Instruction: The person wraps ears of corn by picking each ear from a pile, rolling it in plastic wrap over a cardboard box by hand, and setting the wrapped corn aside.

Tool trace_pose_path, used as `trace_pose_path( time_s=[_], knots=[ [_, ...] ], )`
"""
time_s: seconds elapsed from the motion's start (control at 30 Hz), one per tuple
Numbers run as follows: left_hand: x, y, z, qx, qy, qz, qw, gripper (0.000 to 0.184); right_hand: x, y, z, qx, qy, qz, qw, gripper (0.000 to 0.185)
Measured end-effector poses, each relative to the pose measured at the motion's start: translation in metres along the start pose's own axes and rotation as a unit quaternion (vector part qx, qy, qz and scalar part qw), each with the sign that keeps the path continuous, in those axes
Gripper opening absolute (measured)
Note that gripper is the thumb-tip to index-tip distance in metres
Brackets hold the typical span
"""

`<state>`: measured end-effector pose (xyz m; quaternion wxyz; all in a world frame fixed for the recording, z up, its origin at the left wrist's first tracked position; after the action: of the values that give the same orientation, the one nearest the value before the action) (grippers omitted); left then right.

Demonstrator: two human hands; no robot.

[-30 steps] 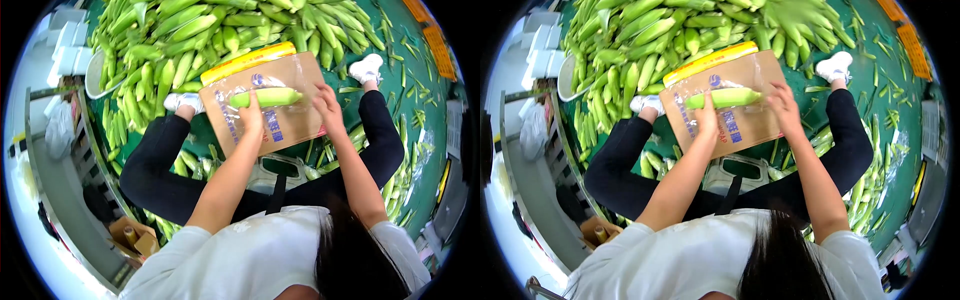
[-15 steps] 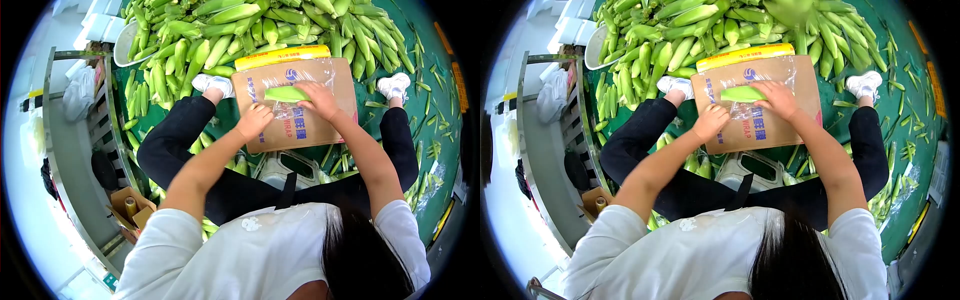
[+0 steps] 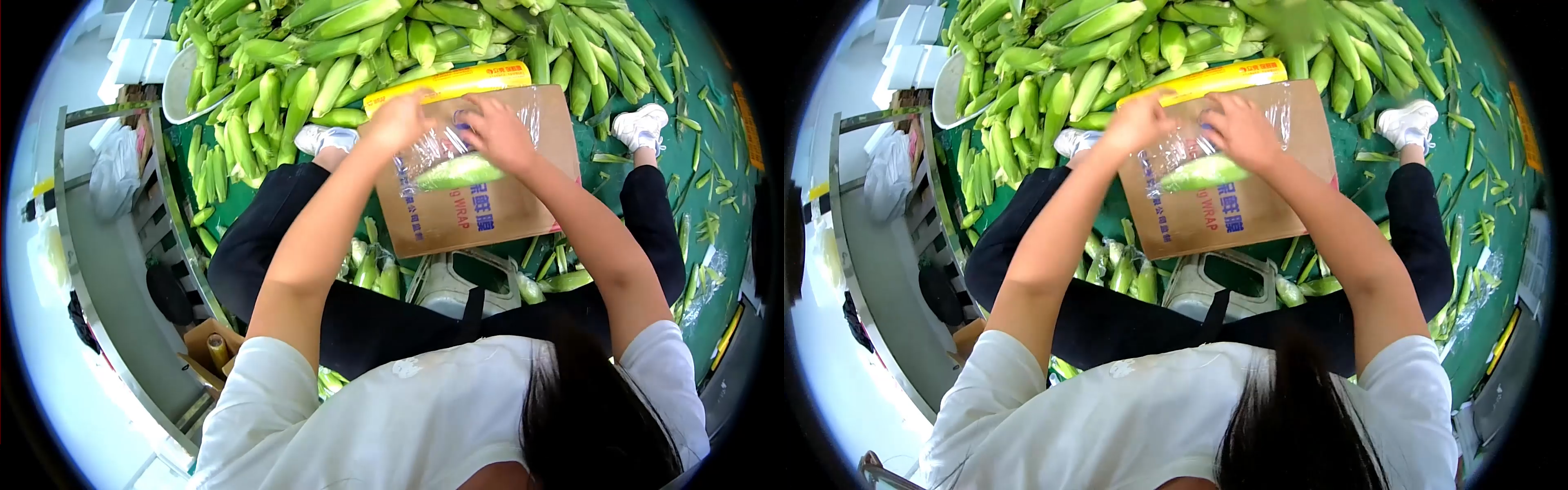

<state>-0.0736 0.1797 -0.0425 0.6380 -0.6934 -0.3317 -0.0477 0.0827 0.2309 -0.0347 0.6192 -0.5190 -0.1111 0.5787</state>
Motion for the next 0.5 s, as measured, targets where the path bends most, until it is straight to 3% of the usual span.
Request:
trace_pose_path(
  time_s=[0.07,0.1,0.13,0.2,0.3,0.4,0.43,0.47,0.5],
  knots=[
    [0.011,-0.045,0.034,0.161,0.066,-0.043,0.984,0.045,0.009,0.026,0.002,-0.127,0.065,0.005,0.99,0.034],
    [0.019,-0.051,0.045,0.176,0.089,-0.048,0.979,0.042,0.012,0.038,-0.004,-0.188,0.099,0.009,0.977,0.035],
    [0.032,-0.04,0.055,0.128,0.123,-0.115,0.977,0.041,-0.019,0.026,-0.004,-0.127,-0.036,0.01,0.991,0.045],
    [0.064,-0.001,0.058,0.019,0.179,-0.249,0.952,0.039,-0.036,0.016,-0.009,-0.07,-0.084,-0.037,0.993,0.051],
    [0.092,0.104,0.027,-0.01,0.406,-0.047,0.912,0.039,-0.023,0.05,-0.036,-0.212,0.005,-0.008,0.977,0.055],
    [0.095,0.116,0.003,0.03,0.397,-0.015,0.917,0.043,-0.029,0.046,-0.058,-0.321,0.065,0.111,0.938,0.058],
    [0.101,0.121,-0.007,0.039,0.448,0.056,0.891,0.047,-0.041,0.044,-0.067,-0.504,0.062,0.043,0.86,0.056],
    [0.104,0.123,-0.014,0.03,0.454,0.069,0.888,0.048,-0.05,0.055,-0.102,-0.633,0.033,0.072,0.77,0.059],
    [0.107,0.121,-0.018,0.024,0.463,0.086,0.882,0.049,-0.065,0.073,-0.159,-0.708,0.057,0.186,0.679,0.065]
  ],
)
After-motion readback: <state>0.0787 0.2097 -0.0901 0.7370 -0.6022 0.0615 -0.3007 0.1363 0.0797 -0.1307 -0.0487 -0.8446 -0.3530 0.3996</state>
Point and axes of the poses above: each hand's wrist, its own z-axis towards the middle knuckle, its own y-axis out of the palm, x = y × z, the point moved 9 cm from there along z, towards the middle knuckle, and after that the axes turned 15 degrees about x, right-handed, at the moved point
